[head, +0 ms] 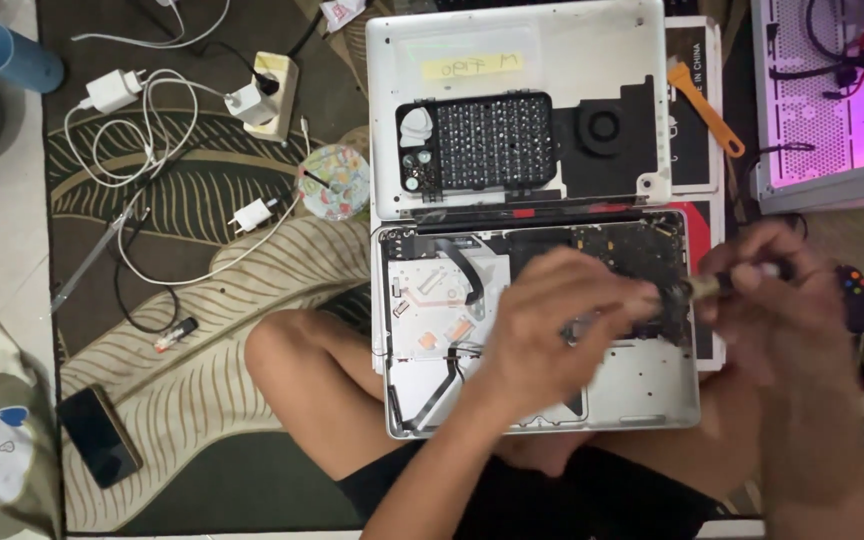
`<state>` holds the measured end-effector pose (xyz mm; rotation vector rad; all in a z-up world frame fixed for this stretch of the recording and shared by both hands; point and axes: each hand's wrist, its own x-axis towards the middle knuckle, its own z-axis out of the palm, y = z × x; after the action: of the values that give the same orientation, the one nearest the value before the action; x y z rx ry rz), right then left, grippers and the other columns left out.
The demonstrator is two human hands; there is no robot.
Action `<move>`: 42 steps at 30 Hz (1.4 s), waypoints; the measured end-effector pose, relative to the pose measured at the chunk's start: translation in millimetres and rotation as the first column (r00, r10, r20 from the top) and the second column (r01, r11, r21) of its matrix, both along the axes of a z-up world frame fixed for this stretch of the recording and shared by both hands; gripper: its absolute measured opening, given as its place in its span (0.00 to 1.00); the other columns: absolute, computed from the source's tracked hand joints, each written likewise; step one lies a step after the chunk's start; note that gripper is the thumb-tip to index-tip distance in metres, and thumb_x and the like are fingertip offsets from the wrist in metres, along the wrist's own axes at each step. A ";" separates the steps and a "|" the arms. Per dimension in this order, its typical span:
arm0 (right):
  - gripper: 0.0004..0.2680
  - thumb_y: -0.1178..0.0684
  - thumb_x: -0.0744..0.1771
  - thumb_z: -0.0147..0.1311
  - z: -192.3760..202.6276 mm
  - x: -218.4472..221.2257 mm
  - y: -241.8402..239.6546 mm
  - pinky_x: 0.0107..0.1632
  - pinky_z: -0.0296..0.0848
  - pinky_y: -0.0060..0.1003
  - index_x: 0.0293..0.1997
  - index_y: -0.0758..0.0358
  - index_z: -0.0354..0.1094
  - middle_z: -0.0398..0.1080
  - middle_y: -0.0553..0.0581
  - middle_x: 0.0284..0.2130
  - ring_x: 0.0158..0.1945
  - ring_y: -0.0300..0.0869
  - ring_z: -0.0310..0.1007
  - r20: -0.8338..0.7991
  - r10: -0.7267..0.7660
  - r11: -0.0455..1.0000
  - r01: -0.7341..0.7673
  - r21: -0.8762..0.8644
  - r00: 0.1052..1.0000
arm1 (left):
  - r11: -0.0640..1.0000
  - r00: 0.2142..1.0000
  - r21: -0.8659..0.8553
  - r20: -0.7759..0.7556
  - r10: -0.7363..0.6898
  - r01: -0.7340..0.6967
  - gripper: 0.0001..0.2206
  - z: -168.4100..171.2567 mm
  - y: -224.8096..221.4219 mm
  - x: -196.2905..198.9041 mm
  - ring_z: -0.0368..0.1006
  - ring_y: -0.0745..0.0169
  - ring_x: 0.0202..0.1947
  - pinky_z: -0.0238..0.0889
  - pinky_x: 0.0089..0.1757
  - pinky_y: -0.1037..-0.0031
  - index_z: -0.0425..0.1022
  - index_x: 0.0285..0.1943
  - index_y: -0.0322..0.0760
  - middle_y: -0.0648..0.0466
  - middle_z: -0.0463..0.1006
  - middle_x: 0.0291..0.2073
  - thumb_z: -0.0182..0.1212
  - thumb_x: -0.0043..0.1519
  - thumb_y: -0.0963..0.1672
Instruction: Removing the logic board and other internal components from a laptop using a screwdriver and manual manipulation of cables.
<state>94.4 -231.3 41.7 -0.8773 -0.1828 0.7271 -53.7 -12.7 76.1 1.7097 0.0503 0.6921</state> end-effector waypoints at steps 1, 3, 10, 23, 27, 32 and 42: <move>0.07 0.62 0.67 0.57 11.6 4.7 -1.5 0.31 0.74 0.24 0.47 0.63 0.64 0.73 0.58 0.39 0.34 0.41 0.77 0.214 0.015 0.953 0.051 -0.300 0.977 | 0.999 0.999 0.030 -0.040 -0.012 0.013 0.07 -14.2 5.3 4.7 0.74 0.66 0.38 0.68 0.45 0.75 0.81 0.47 0.40 0.56 0.83 0.35 0.69 0.61 0.38; 0.09 0.62 0.67 0.56 31.1 8.8 3.5 0.28 0.74 0.20 0.49 0.60 0.62 0.75 0.59 0.43 0.35 0.42 0.81 0.393 0.097 0.814 0.154 -0.560 0.915 | 0.998 0.996 0.054 -0.086 -0.021 0.026 0.07 -26.2 16.1 12.4 0.73 0.68 0.40 0.68 0.42 0.79 0.81 0.47 0.42 0.58 0.84 0.36 0.67 0.63 0.38; 0.09 0.66 0.66 0.65 71.1 -3.3 57.4 0.37 0.71 0.33 0.46 0.73 0.67 0.73 0.61 0.37 0.32 0.43 0.70 0.678 0.527 0.479 0.479 -0.735 0.513 | 0.909 0.894 0.413 -0.427 0.137 0.058 0.19 -58.3 17.8 49.9 0.69 0.56 0.55 0.61 0.53 0.67 0.76 0.62 0.36 0.53 0.75 0.55 0.63 0.61 0.44; 0.08 0.67 0.63 0.65 73.7 5.6 76.2 0.32 0.68 0.39 0.42 0.75 0.68 0.70 0.64 0.35 0.27 0.47 0.69 0.639 0.729 0.442 0.543 -0.714 0.247 | 0.882 0.876 0.470 -0.435 0.207 0.025 0.11 -75.1 8.9 63.1 0.65 0.55 0.48 0.53 0.49 0.65 0.84 0.46 0.39 0.56 0.74 0.49 0.66 0.56 0.43; 0.08 0.66 0.64 0.64 73.4 5.2 74.2 0.34 0.66 0.40 0.42 0.73 0.68 0.70 0.63 0.36 0.29 0.48 0.69 0.630 0.738 0.424 0.562 -0.711 0.241 | 0.896 0.868 0.441 -0.460 0.188 0.040 0.11 -74.3 8.8 64.0 0.65 0.55 0.47 0.53 0.48 0.64 0.84 0.46 0.37 0.55 0.75 0.49 0.66 0.56 0.43; 0.07 0.66 0.64 0.64 74.3 6.5 75.4 0.33 0.66 0.39 0.41 0.73 0.68 0.70 0.63 0.34 0.28 0.48 0.69 0.635 0.739 0.443 0.549 -0.709 0.224 | 0.909 0.856 0.415 -0.481 0.192 0.029 0.10 -73.9 8.7 64.7 0.65 0.56 0.48 0.53 0.48 0.65 0.84 0.45 0.37 0.56 0.76 0.49 0.65 0.57 0.43; 0.07 0.67 0.65 0.65 69.9 7.4 76.5 0.35 0.74 0.38 0.40 0.77 0.68 0.70 0.65 0.36 0.29 0.47 0.73 0.643 0.713 0.446 0.528 -0.723 0.279 | 0.915 0.818 0.396 -0.550 0.168 0.078 0.09 -73.8 10.9 67.7 0.65 0.61 0.50 0.52 0.49 0.66 0.84 0.45 0.41 0.59 0.75 0.48 0.64 0.58 0.45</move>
<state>101.8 -154.8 111.6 -2.4579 -1.1202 0.1955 14.0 -1.8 2.3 2.2822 0.4012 0.1909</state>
